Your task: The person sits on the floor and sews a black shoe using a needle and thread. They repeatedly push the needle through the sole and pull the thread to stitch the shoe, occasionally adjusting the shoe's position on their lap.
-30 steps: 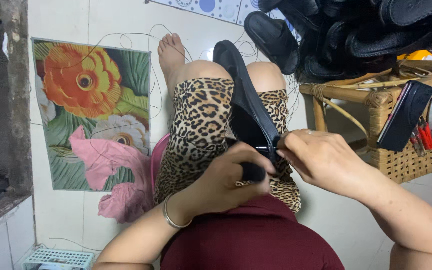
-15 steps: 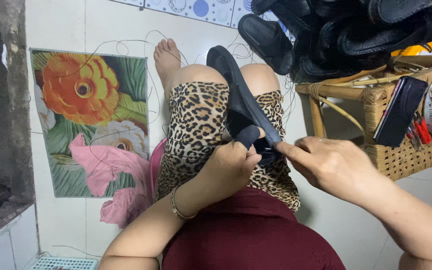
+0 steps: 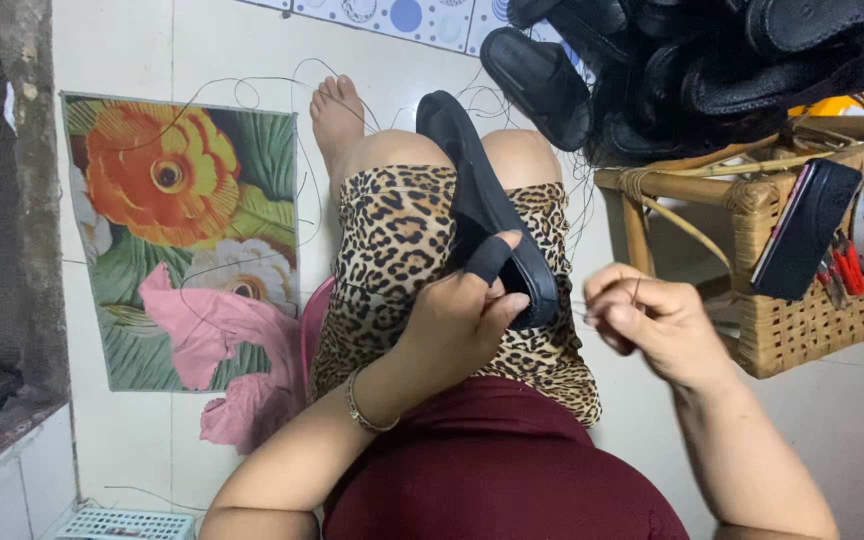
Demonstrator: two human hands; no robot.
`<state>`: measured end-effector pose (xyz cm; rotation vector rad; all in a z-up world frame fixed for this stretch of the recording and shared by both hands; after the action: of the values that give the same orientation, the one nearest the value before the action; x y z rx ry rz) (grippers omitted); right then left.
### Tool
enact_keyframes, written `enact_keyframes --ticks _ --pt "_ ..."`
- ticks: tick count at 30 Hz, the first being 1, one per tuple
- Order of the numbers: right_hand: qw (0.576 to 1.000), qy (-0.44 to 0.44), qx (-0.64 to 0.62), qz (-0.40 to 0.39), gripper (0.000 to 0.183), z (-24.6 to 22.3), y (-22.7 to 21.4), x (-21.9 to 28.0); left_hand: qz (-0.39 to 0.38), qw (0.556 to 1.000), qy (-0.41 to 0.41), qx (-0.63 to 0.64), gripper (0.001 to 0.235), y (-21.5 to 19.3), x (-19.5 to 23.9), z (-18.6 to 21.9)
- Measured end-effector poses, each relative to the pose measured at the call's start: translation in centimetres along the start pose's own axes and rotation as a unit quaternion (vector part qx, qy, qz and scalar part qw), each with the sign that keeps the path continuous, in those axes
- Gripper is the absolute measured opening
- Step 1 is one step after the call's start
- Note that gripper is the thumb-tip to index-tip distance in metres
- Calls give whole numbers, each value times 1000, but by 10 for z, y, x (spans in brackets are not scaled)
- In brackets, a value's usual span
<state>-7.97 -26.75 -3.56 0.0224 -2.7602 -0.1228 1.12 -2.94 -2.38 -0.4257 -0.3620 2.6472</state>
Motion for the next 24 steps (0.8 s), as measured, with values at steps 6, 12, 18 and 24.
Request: enact_keyframes --ticks 6,12,18,24 --pt "985 -52 -132 97 28 7 2 5 70 997 -37 26 30 15 15 -29" --pt "991 -42 91 87 21 -16 7 -2 88 979 103 -153 18 9 -2 -9" --pt "980 -56 -116 150 19 28 23 0 62 962 149 -220 8 26 20 -18" --pt "994 -30 -37 96 18 41 35 12 65 944 192 -262 34 42 50 -43"
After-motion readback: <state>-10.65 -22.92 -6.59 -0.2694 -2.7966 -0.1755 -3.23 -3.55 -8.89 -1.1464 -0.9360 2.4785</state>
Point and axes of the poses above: each hand's wrist, its own x-axis away from the middle knuckle, its own y-axis out of the palm, z = x × y, the point moved 2 cm from there along -x, towards the middle knuckle, and after that the axes turned 4 degrees about y, right-handed, at the moved point
